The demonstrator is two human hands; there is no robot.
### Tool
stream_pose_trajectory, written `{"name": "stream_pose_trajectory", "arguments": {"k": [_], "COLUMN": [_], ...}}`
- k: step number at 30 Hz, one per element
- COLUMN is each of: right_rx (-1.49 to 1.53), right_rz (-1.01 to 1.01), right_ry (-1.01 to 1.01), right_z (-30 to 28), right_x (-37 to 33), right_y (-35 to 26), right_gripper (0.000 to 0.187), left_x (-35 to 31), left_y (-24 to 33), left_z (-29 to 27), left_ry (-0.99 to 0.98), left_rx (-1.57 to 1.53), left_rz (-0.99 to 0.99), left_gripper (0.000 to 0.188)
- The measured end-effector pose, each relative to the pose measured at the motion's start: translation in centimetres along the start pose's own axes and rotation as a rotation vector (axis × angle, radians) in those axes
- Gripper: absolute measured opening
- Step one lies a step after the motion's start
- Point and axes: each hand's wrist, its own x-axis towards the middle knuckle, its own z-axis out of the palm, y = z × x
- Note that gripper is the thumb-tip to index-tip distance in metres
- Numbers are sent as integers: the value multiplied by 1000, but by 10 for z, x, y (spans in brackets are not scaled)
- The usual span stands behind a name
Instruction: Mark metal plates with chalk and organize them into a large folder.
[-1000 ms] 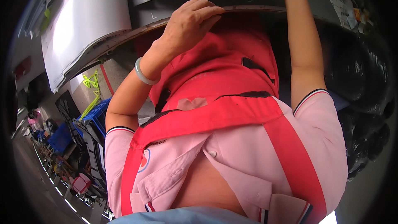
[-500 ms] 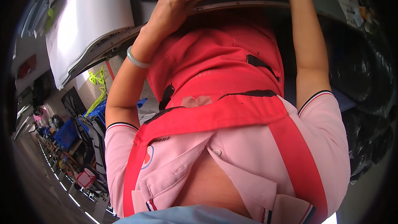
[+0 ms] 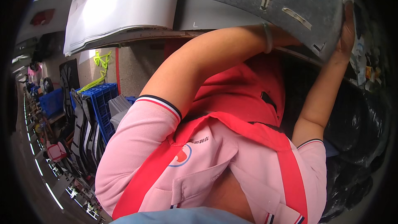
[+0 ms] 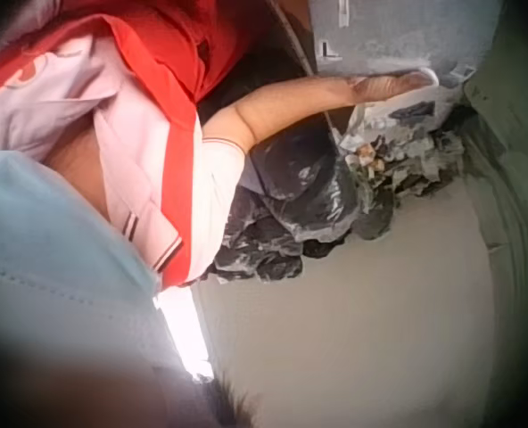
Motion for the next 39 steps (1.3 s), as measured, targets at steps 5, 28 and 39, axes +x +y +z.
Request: {"name": "stream_pose_trajectory", "arguments": {"k": [5,28,39], "right_rx": [-542,-403,-291], "right_rz": [-353,-125,-126], "right_ry": [310,345,313], "right_z": [47,36,26], "right_x": [-24,-2,-14], "right_y": [-13,11,5], "right_gripper": [44,47,46], "left_x": [40,-160,-149], "left_y": [-128,-211,-279], "left_z": [-137,-454,-491], "left_ry": [60,-2,842], "left_rx": [-29,1059,103], "left_rz": [-429,-1189,-1288], "left_gripper": [34,66,35]}}
